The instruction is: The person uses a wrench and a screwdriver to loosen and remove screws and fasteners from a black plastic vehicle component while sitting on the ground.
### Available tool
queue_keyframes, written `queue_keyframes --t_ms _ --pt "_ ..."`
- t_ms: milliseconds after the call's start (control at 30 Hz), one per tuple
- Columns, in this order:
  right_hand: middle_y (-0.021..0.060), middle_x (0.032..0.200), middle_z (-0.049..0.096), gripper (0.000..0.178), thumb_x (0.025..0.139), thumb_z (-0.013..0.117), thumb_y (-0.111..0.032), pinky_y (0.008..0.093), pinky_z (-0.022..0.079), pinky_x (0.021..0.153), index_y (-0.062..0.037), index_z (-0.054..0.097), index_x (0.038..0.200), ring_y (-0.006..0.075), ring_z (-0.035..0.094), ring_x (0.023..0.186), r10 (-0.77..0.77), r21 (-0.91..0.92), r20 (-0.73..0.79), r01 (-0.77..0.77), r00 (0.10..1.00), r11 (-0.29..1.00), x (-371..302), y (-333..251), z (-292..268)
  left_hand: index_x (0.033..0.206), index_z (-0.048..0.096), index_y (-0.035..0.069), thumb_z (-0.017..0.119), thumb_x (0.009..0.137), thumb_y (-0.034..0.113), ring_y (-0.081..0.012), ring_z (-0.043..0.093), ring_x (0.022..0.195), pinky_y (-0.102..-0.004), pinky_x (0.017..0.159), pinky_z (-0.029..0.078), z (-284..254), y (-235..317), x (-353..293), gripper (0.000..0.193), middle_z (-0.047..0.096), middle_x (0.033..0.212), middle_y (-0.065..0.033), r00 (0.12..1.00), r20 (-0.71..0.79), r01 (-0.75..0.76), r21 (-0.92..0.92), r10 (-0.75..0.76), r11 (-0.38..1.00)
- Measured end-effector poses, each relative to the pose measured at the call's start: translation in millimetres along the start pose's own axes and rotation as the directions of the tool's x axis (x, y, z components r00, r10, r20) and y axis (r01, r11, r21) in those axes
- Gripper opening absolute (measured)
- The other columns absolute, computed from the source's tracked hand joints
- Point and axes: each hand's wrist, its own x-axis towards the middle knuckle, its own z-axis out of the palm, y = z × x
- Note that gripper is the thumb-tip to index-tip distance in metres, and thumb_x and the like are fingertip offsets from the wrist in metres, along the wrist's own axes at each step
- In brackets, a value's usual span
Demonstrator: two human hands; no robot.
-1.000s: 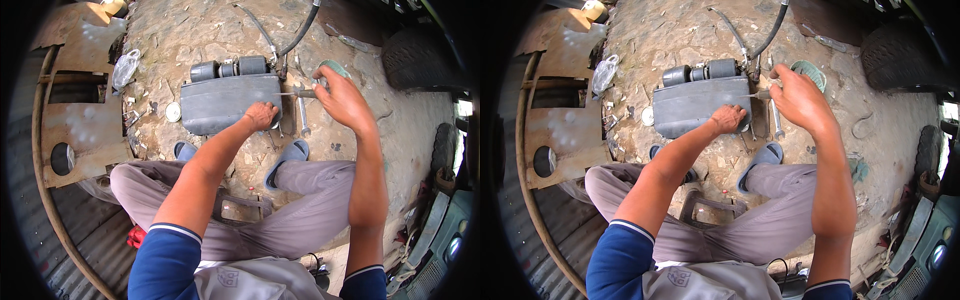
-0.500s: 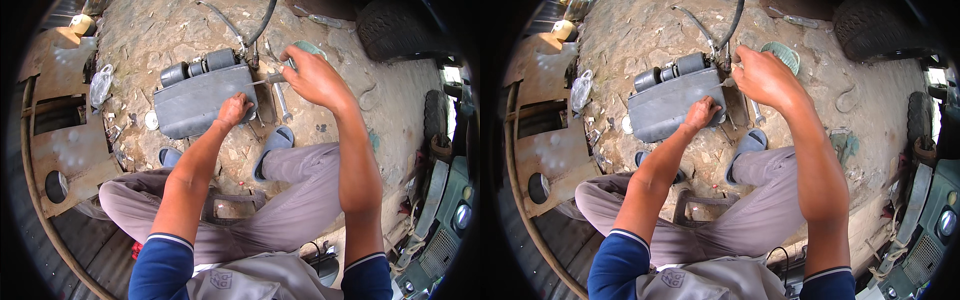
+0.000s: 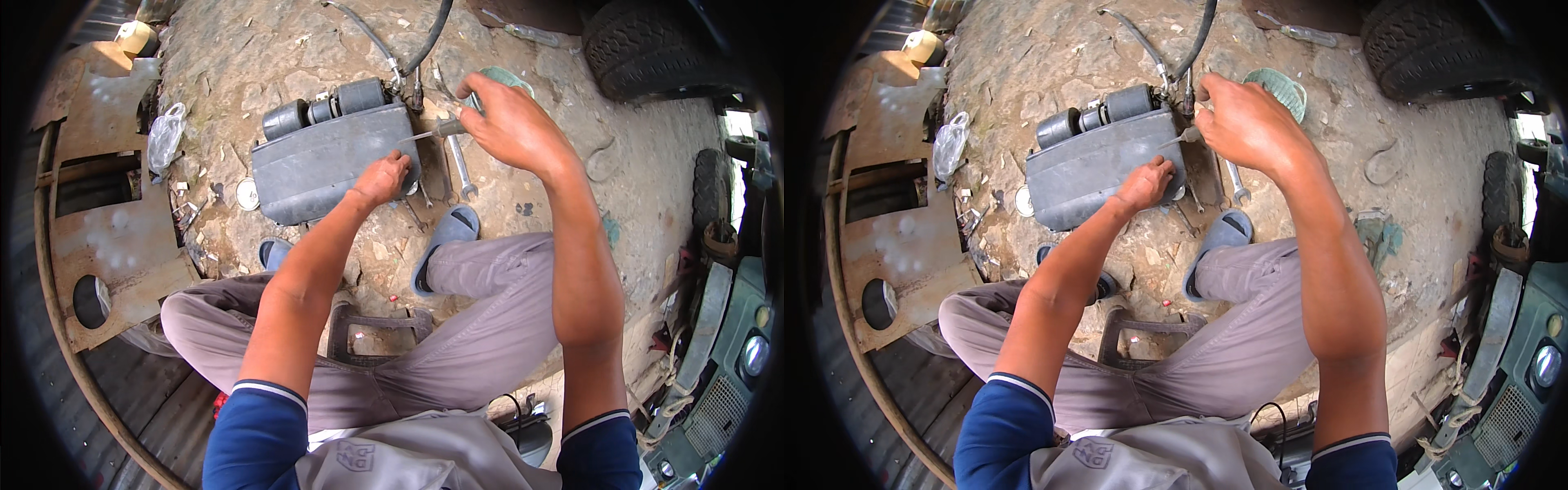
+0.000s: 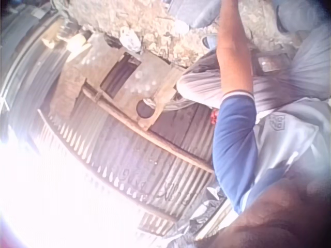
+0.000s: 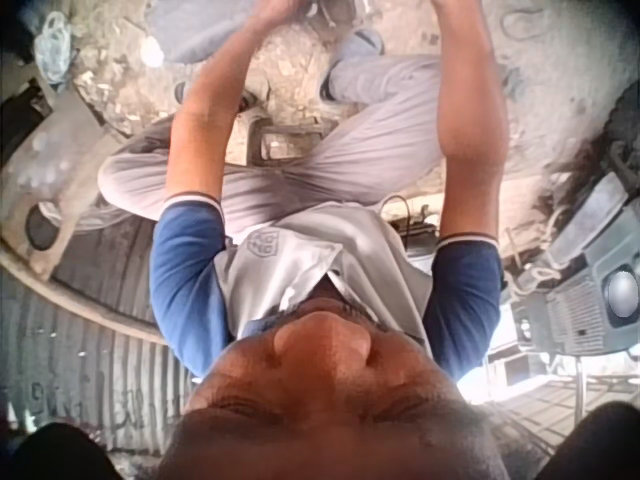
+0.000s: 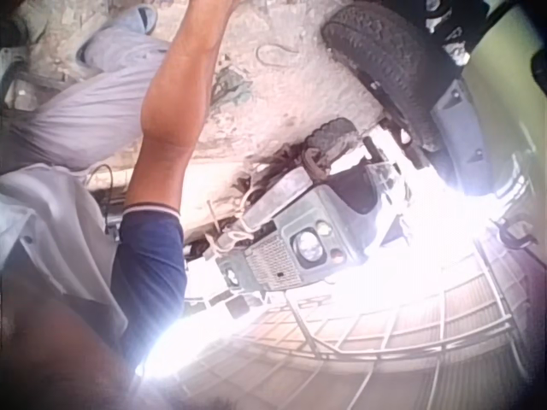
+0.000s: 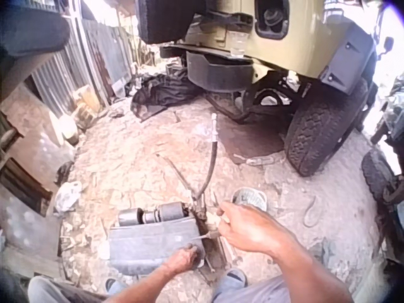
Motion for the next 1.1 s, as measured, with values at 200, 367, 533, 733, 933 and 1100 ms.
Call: queue_keyframes --t_ms 200,367,533,733,933,1100 --pt "0.0308 0.102 0.07 0.03 0.092 0.059 -0.022 0.0549 0.05 0.093 0.0027 0.063 0.109 0.0485 0.065 0.105 0.011 0.013 0.004 -0.011 1.0 1.0 -1 0 0 0.109 0.054 0.001 0.056 0.102 0.021 -0.0455 0.067 0.093 -0.0528 0.08 0.054 0 19 11 0.022 0.064 0.105 -0.0222 0.992 0.018 0.124 0.111 -0.127 0.986" --pt "0.0304 0.103 0.07 0.029 0.091 0.06 -0.021 0.0547 0.051 0.093 0.0028 0.063 0.109 0.0483 0.066 0.105 -0.01 0.008 -0.004 0.01 1.0 1.0 0 2 -1 0.11 0.054 0.002 0.053 0.105 0.027 -0.0442 0.068 0.096 -0.0516 0.081 0.055 -9 16 11 0.026 0.065 0.107 -0.0246 0.992 0.118 0.029 0.146 -0.046 0.989" --pt "0.0304 0.103 0.07 0.029 0.091 0.06 -0.02 0.0547 0.051 0.093 0.0028 0.063 0.109 0.0485 0.066 0.105 -0.004 0.015 -0.002 0.004 1.0 1.0 -1 3 1 0.113 0.054 0.0 0.049 0.106 0.025 -0.0425 0.069 0.098 -0.0494 0.084 0.056 -3 21 14 0.026 0.067 0.109 -0.0244 0.982 0.126 0.113 0.209 -0.141 0.971" --pt "0.0291 0.105 0.07 0.03 0.092 0.061 -0.021 0.0533 0.051 0.093 0.0016 0.063 0.112 0.0472 0.066 0.106 0.009 0.003 0.016 -0.009 1.0 1.0 -3 6 -1 0.113 0.055 -0.001 0.044 0.106 0.021 -0.0423 0.071 0.094 -0.0486 0.081 0.058 -19 46 19 0.025 0.068 0.107 -0.0246 0.971 0.178 0.095 0.318 -0.158 0.943" --pt "0.0266 0.102 0.071 0.033 0.094 0.063 -0.024 0.0508 0.051 0.091 -0.0009 0.063 0.117 0.0455 0.067 0.103 0.038 -0.021 0.059 -0.037 0.998 0.999 -1 4 0 0.112 0.056 0.001 0.04 0.106 0.019 -0.0358 0.074 0.085 -0.0463 0.071 0.059 5 30 26 0.025 0.069 0.101 -0.0225 0.969 0.205 0.025 0.474 -0.138 0.88" --pt "0.0269 0.102 0.071 0.032 0.094 0.063 -0.024 0.0512 0.051 0.09 -0.0007 0.063 0.117 0.0457 0.067 0.104 0.032 -0.026 0.065 -0.03 0.997 0.999 0 5 1 0.103 0.06 0.004 0.041 0.109 0.027 -0.0312 0.074 0.079 -0.0447 0.069 0.058 10 24 19 0.03 0.072 0.085 -0.017 0.984 0.126 0.051 0.462 -0.122 0.885"
